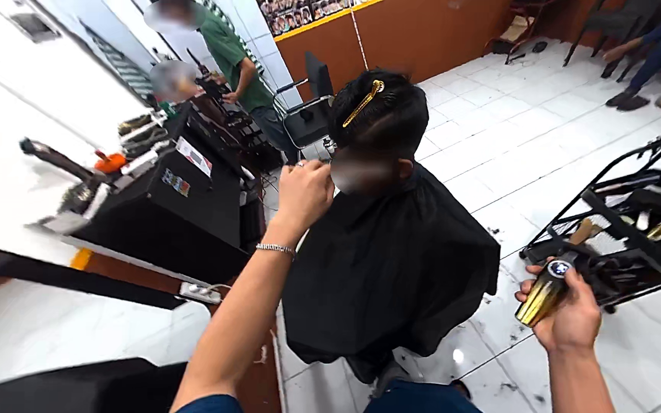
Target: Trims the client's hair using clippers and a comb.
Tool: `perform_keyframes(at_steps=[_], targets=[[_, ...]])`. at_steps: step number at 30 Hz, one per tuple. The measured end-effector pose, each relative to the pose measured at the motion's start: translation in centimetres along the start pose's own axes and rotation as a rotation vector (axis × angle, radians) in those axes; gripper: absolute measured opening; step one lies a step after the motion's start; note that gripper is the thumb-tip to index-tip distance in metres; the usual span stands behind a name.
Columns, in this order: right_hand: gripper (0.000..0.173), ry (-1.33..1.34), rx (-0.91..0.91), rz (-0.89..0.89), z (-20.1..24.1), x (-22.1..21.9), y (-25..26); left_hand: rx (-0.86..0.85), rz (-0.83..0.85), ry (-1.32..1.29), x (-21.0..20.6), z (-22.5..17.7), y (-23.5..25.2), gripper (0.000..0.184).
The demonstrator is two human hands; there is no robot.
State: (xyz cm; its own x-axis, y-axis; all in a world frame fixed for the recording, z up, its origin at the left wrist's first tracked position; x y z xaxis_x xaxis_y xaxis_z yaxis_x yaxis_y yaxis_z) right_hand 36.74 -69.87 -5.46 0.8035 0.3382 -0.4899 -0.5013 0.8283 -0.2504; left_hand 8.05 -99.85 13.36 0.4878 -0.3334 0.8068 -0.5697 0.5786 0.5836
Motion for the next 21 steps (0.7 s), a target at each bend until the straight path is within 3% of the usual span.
perform_keyframes(at_steps=[3, 6, 10, 13, 16, 21], targets=[[0.026, 0.027, 0.001, -0.085, -0.6, -1.1, -0.6, -0.085, 0.098, -0.060, 0.3, -0.3, -1.0, 0.025], [0.019, 0.070, 0.009, -0.114, -1.4, -3.5, -1.3, -0.008, 0.097, -0.316, 1.7, 1.6, -0.3, 0.024], [0.024, 0.088, 0.128, -0.060, -3.0, -9.7, -3.2, 0.106, -0.055, -0.616, 2.8, 5.7, 1.2, 0.020], [0.027, 0.012, 0.343, -0.014, -4.2, -15.5, -4.7, 0.185, -0.147, -0.914, 1.7, 7.5, 2.7, 0.004], [0.032, -0.047, 0.537, -0.014, -5.7, -20.2, -6.0, 0.227, -0.024, -1.193, -0.1, 6.1, 2.0, 0.029], [0.040, -0.191, 0.711, -0.085, -7.8, -24.2, -6.3, 0.052, 0.305, -1.391, -3.2, 1.6, 0.5, 0.035]])
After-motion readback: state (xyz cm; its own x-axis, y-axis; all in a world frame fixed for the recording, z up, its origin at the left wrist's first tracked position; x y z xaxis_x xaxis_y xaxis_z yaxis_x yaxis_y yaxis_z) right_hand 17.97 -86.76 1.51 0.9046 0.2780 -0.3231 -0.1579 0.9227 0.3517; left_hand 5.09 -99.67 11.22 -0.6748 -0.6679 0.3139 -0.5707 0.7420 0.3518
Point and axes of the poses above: each hand's wrist, its own y-axis towards the middle knuckle, its own x-axis out of the back of the hand, z = x × y, the point moved 6 cm from there along y, towards the middle knuckle, and after that the axes turned 12 degrees about -z, right-handed, at the moved point
